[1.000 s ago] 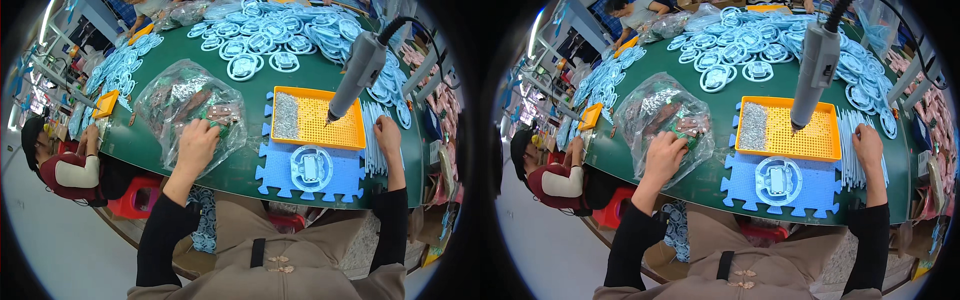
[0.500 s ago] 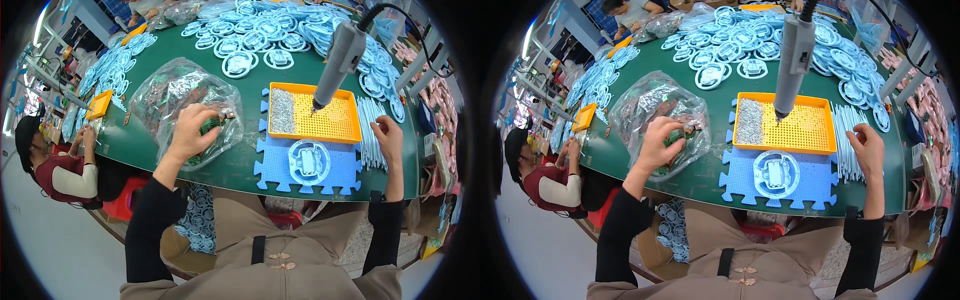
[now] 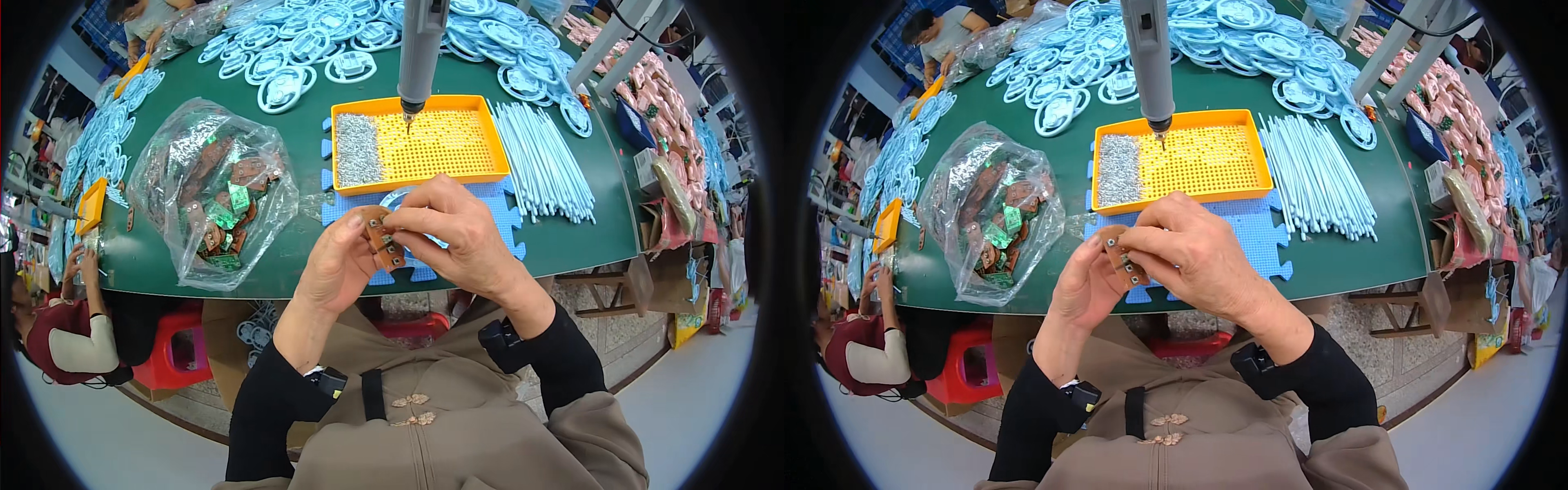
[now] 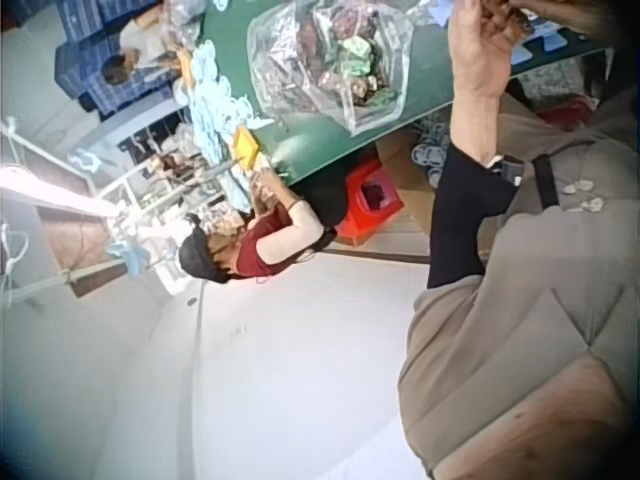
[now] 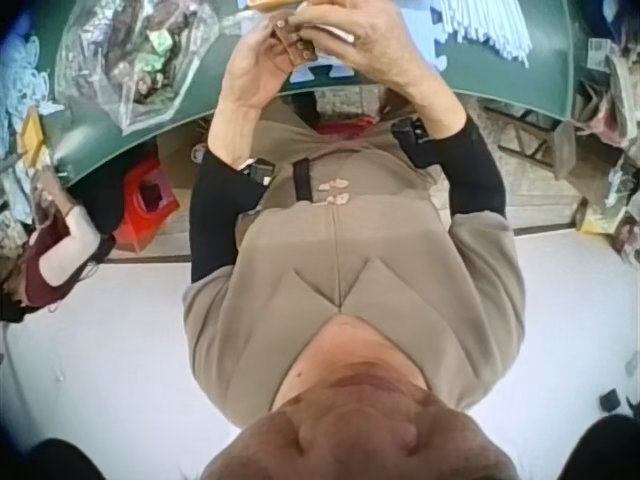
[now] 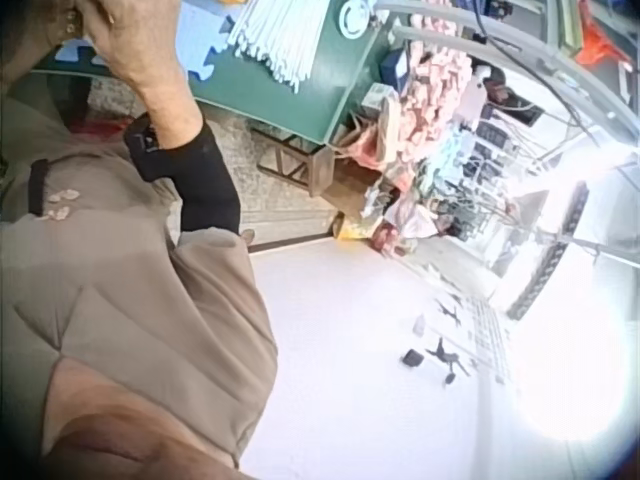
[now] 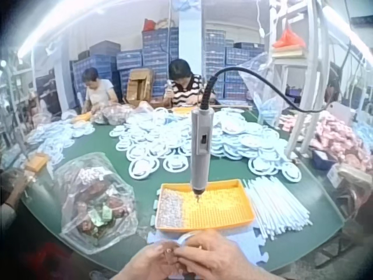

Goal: Assembling plastic toy parts using a power screwdriver on a production line.

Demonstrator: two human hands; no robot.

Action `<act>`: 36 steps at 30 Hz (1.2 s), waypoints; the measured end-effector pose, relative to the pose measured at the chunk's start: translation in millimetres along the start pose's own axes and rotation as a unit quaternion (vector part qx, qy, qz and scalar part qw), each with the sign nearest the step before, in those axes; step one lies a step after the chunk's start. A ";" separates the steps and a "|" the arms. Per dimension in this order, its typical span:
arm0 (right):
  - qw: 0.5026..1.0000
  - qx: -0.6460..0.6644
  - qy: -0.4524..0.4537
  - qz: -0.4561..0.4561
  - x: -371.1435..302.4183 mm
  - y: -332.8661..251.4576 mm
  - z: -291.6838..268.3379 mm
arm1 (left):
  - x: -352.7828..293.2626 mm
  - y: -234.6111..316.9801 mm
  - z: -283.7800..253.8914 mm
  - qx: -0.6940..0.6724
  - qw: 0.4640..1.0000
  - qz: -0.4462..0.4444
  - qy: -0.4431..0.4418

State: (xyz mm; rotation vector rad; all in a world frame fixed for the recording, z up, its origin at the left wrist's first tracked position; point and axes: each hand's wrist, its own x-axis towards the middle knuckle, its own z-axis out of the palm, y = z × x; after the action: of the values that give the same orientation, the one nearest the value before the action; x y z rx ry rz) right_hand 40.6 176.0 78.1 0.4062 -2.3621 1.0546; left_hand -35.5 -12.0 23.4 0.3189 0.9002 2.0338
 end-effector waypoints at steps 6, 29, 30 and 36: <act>0.999 -0.002 -0.041 -0.005 -13.4 0.0 -11.0 | 5.6 -15.1 20.5 -0.036 0.999 -0.016 0.023; 0.980 -0.178 -0.082 0.033 -25.6 38.4 6.0 | -4.7 -31.9 1.0 0.733 0.604 0.313 -0.001; 0.980 -0.174 -0.088 0.030 -25.4 38.4 7.1 | -3.7 -31.1 -0.5 0.731 0.607 0.311 -0.009; 0.978 -0.184 -0.086 0.046 -18.5 45.1 8.8 | 8.5 -25.9 -5.4 0.714 0.622 0.320 -0.025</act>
State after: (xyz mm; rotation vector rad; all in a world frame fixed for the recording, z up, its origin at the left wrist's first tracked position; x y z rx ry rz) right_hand 32.1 199.9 35.5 0.2596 -2.6815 0.6154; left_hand -27.5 1.6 0.5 1.7313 2.4938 1.2694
